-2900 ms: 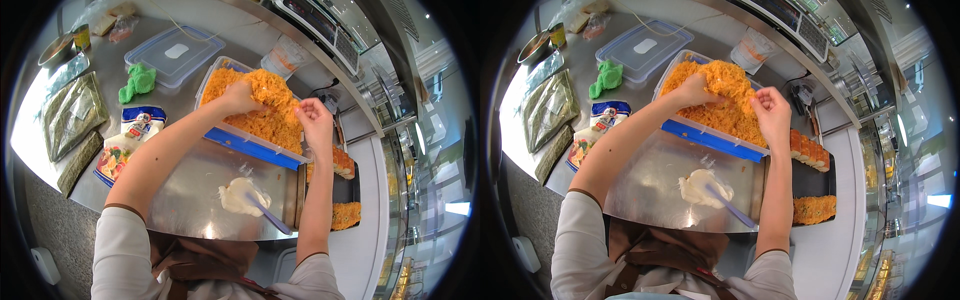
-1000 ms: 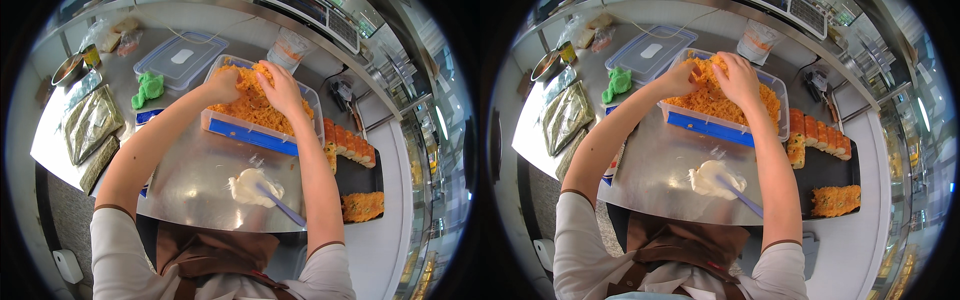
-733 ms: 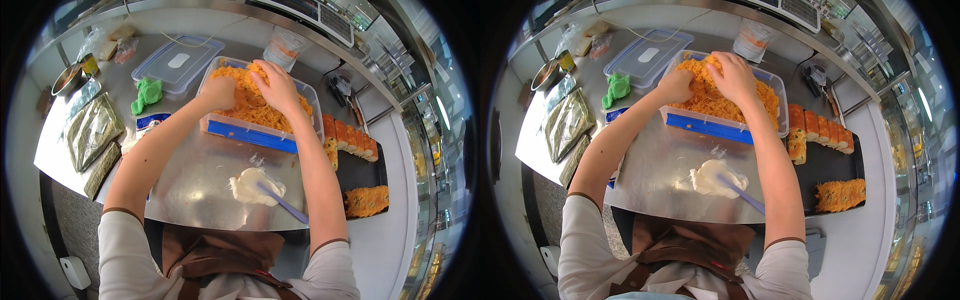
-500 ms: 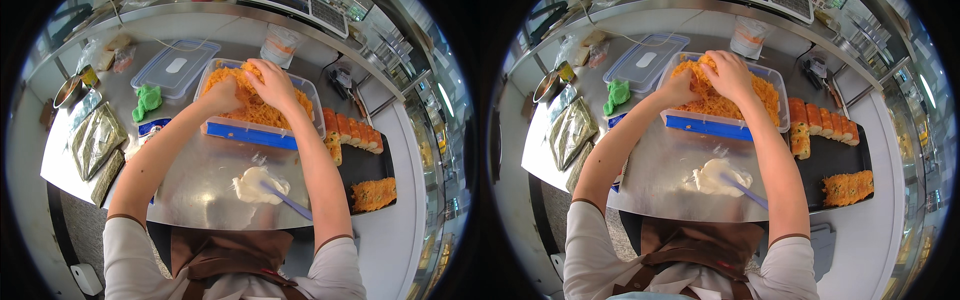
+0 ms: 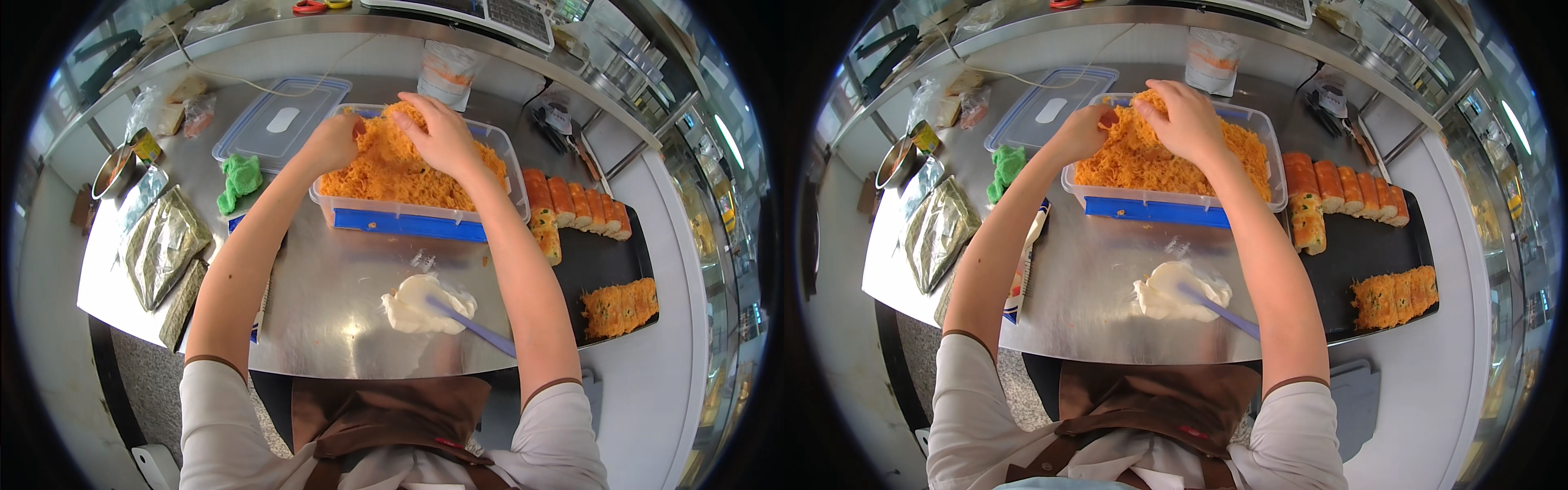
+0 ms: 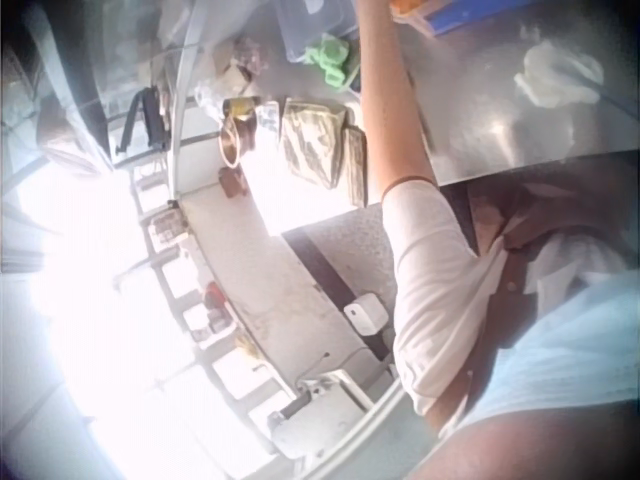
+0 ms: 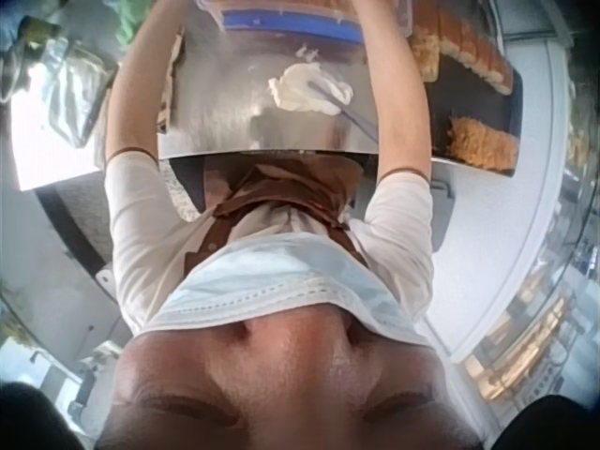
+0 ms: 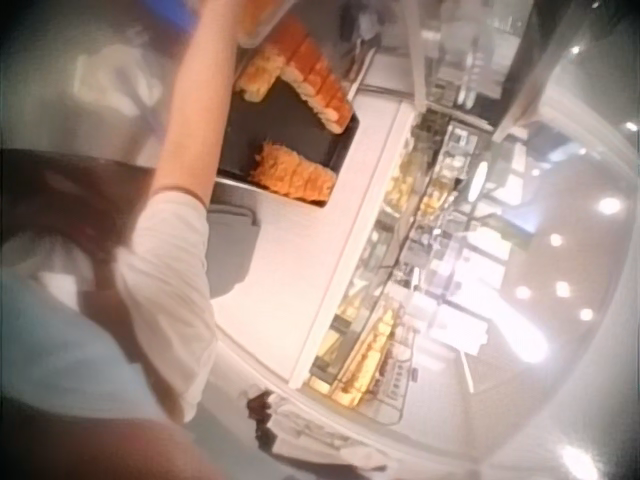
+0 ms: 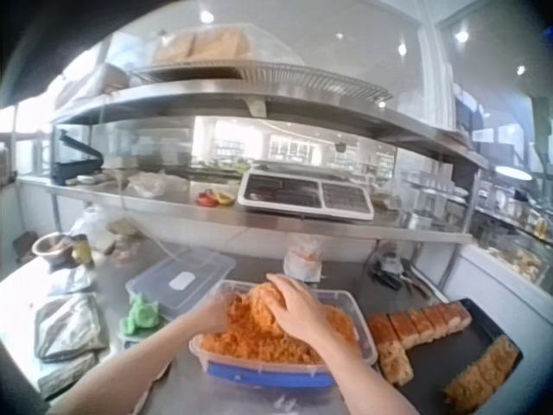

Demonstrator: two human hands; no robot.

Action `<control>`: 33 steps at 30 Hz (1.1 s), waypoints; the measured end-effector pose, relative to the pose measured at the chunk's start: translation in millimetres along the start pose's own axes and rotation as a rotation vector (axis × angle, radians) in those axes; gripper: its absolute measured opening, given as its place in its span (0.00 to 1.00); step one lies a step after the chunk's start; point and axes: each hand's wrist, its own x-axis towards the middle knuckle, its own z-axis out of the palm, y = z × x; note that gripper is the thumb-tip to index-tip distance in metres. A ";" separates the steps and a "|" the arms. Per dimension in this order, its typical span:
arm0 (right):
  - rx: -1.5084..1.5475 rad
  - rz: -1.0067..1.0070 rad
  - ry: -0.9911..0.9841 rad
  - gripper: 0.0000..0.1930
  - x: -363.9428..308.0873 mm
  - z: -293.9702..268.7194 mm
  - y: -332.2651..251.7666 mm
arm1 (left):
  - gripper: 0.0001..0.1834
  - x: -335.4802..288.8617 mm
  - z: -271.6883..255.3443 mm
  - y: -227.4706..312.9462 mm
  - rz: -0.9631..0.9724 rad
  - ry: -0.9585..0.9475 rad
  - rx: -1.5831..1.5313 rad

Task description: The person spreads a white creamy substance onto sliced bread using a spatula. They then dip the bread into a container of orange crumbs to coat the surface and place the prepared slices onto a black tray. The process is repeated for multiple slices of bread.

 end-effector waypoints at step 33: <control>0.597 0.745 -0.310 0.17 -75.3 -38.0 51.2 | 0.26 -13.4 -0.7 13.5 -0.173 -0.208 -0.478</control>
